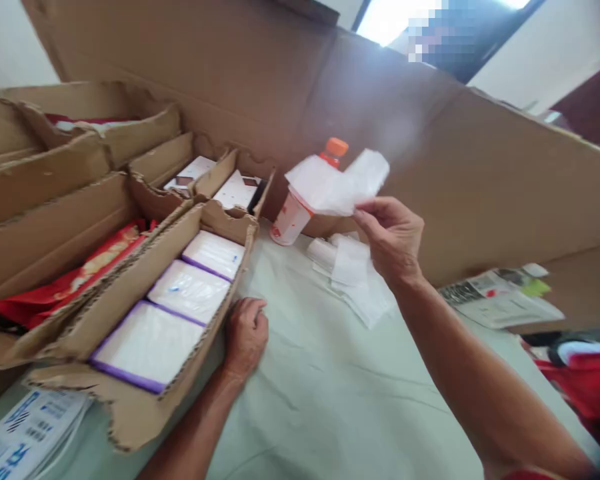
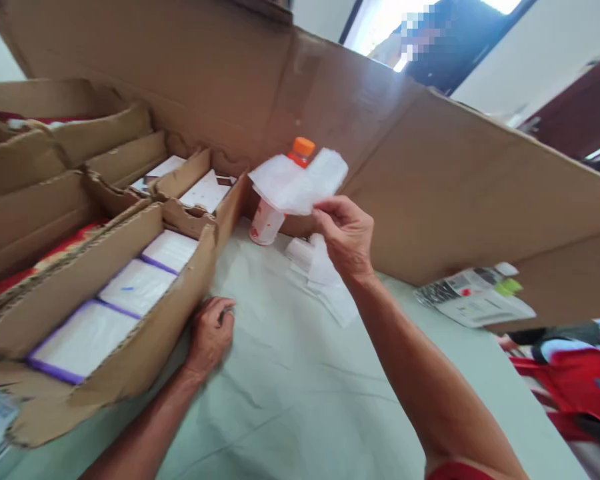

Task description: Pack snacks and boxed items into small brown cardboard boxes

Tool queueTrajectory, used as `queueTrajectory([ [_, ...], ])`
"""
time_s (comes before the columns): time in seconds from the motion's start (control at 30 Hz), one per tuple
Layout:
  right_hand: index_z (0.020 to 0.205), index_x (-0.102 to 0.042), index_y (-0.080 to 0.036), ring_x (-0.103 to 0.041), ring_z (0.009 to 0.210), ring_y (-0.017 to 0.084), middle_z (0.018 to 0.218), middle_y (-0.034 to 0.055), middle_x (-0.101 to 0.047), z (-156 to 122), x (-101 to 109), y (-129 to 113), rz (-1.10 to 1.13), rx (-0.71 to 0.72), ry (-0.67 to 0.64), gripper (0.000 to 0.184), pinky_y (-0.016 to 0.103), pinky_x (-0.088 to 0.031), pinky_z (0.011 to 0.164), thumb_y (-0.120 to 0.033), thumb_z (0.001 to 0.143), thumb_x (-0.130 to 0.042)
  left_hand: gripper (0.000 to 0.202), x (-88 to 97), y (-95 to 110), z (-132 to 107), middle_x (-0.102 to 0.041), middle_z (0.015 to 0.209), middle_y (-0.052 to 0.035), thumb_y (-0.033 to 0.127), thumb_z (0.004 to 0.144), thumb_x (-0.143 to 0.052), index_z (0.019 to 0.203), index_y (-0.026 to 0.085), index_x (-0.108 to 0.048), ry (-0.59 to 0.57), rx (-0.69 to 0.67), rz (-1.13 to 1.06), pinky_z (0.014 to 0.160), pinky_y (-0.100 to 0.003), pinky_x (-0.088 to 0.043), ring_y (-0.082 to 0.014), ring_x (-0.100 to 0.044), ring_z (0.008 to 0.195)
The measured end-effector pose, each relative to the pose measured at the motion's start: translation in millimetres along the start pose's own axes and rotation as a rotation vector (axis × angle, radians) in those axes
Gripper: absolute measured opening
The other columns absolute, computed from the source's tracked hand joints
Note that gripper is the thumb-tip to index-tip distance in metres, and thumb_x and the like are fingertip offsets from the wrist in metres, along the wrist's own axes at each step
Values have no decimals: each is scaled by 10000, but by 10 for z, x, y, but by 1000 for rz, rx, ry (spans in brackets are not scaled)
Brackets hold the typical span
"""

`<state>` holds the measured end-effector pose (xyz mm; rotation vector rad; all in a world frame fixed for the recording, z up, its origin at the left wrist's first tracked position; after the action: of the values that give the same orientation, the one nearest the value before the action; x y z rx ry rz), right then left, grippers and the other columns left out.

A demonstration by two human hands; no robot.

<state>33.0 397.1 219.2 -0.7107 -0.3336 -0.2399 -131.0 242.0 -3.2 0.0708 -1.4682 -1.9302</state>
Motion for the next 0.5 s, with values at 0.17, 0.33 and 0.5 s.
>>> queueTrajectory([
  [0.17, 835, -696, -225, -671, 731, 196, 783, 13, -696, -405, 1059, 1183, -285, -275, 71, 139, 419, -572, 793, -359, 799, -685, 251, 51, 38, -36, -745, 897, -79, 154, 801, -474, 897, 193, -703, 0, -15, 35, 798, -364, -549, -235, -684, 873],
  [0.33, 739, -690, -204, -697, 793, 223, 744, 34, -682, -705, 1381, 1866, -646, -546, -174, 172, 401, -562, 792, -343, 826, -640, 230, 73, 41, -39, -748, 912, -74, 188, 808, -494, 905, 193, -702, -9, -11, 40, 704, -326, -545, -228, -685, 867],
  [0.5, 832, -712, -194, -609, 1217, 356, 1183, 107, -660, -582, 1428, 1646, -874, -427, -173, 192, 641, -466, 973, -324, 861, -573, 255, 47, 76, -37, -744, 903, -72, 129, 805, -470, 895, 200, -698, 1, -12, 58, 761, -333, -547, -218, -679, 877],
])
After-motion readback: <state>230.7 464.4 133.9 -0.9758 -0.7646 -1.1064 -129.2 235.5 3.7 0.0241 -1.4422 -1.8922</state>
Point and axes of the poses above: each hand's wrist, its own z-axis towards the middle knuckle, its own x-axis out of the back of the hand, y = z × x, the point moved 6 cm from there along z, towards the middle knuckle
